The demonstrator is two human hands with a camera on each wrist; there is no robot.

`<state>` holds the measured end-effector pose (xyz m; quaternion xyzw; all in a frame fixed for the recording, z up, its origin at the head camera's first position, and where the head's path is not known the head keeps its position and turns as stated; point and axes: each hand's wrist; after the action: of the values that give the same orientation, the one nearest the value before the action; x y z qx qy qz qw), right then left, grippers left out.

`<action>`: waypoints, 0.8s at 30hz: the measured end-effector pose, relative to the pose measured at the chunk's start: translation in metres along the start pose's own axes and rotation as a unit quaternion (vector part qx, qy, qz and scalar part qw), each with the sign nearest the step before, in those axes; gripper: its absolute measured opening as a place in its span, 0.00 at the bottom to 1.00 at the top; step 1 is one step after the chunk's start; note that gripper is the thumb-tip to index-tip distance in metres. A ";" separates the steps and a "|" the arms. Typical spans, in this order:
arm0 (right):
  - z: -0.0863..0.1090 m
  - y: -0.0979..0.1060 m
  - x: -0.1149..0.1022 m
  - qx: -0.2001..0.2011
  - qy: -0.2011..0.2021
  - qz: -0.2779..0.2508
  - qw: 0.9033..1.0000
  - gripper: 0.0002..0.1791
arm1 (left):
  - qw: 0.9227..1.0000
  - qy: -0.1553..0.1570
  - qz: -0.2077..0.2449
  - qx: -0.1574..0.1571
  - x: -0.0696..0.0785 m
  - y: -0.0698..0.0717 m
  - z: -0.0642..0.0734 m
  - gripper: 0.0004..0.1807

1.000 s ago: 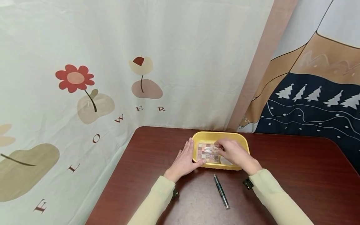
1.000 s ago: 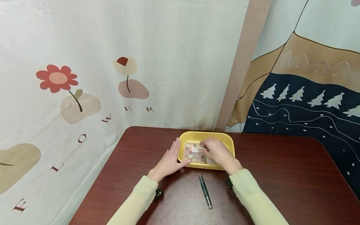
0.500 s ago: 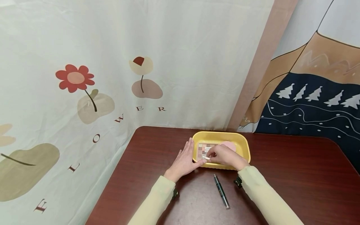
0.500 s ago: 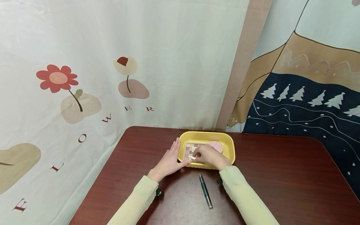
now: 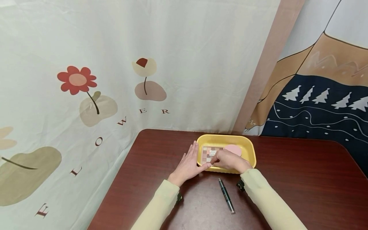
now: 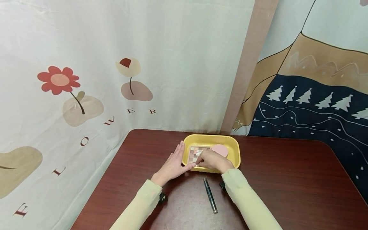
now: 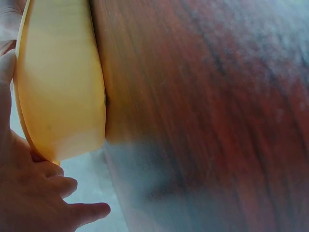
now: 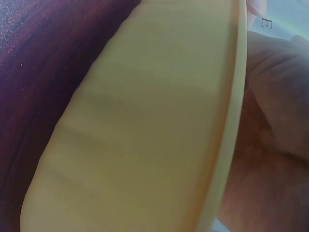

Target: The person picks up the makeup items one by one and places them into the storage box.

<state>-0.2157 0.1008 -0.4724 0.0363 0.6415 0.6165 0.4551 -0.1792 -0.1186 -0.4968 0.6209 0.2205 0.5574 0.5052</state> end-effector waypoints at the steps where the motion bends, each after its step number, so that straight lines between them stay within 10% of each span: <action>1: 0.000 0.000 0.000 -0.002 0.002 0.002 1.000 0.07 | 1.000 0.001 -0.002 -0.001 0.000 0.000 0.000 0.62; 8: 0.002 0.002 -0.002 0.009 -0.011 0.001 1.000 0.08 | 1.000 0.000 -0.002 0.003 -0.001 -0.001 -0.001 0.62; 24: 0.041 0.009 -0.018 0.192 -0.091 0.005 0.977 0.19 | 1.000 0.001 0.000 0.004 -0.002 -0.003 -0.001 0.62</action>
<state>-0.1840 0.1229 -0.4485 0.1823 0.7036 0.4785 0.4927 -0.1800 -0.1183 -0.5004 0.6226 0.2236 0.5569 0.5022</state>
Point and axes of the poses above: each hand's wrist, its own z-axis away from the middle knuckle, its own y-axis out of the back of the hand, x = y × z, and after that the axes turned 7 degrees about -x, right-handed
